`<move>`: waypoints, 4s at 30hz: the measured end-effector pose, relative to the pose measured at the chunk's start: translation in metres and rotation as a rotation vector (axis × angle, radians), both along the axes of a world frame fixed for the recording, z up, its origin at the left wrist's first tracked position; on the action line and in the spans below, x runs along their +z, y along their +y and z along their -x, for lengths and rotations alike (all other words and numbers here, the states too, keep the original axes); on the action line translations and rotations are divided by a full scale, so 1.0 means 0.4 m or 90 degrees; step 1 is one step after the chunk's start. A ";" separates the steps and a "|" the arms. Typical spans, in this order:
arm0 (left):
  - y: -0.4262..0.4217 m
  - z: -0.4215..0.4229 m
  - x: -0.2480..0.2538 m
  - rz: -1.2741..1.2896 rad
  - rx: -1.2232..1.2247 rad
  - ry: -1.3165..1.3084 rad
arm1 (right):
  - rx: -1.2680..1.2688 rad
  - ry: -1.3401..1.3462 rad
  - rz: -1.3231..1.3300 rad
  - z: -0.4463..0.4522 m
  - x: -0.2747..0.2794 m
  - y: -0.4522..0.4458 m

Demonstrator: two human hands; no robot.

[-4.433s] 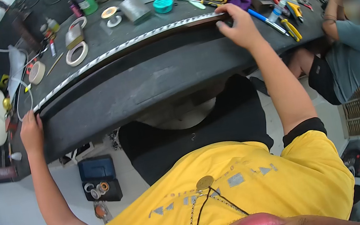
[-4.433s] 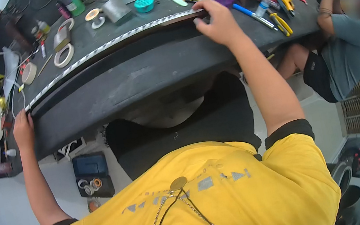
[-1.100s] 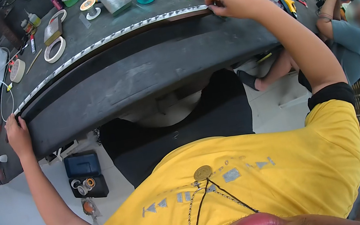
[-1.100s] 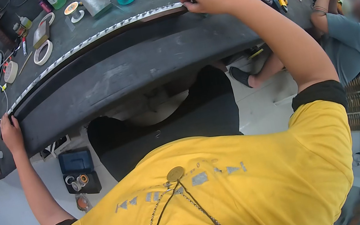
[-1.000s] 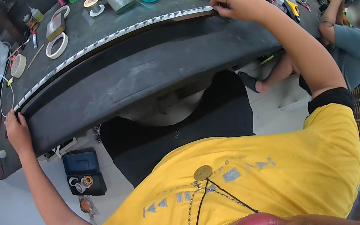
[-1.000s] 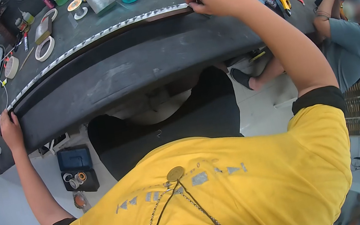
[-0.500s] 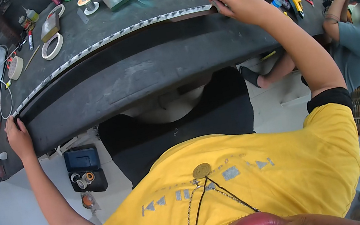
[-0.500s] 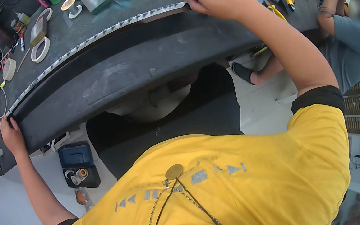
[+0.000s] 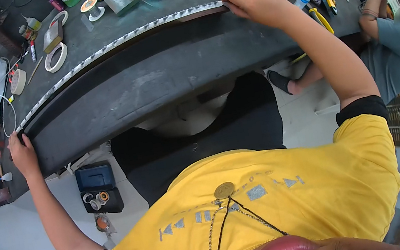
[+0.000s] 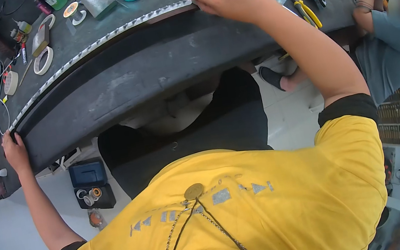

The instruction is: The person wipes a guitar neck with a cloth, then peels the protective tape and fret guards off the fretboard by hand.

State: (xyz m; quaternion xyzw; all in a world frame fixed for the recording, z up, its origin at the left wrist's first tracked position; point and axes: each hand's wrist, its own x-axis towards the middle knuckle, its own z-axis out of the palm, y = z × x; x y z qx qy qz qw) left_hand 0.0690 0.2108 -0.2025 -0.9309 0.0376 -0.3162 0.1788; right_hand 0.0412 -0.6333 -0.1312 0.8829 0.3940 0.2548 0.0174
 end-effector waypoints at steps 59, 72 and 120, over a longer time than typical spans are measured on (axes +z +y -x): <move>-1.308 -0.122 0.144 0.464 -0.711 0.268 | -0.107 0.257 -0.359 -0.094 -0.022 0.098; -1.404 -0.146 0.149 0.561 -0.697 0.355 | -0.046 0.293 -0.450 -0.094 -0.036 0.081; -1.350 -0.147 0.204 0.501 -0.631 0.501 | -0.129 0.125 -0.336 -0.087 -0.044 0.174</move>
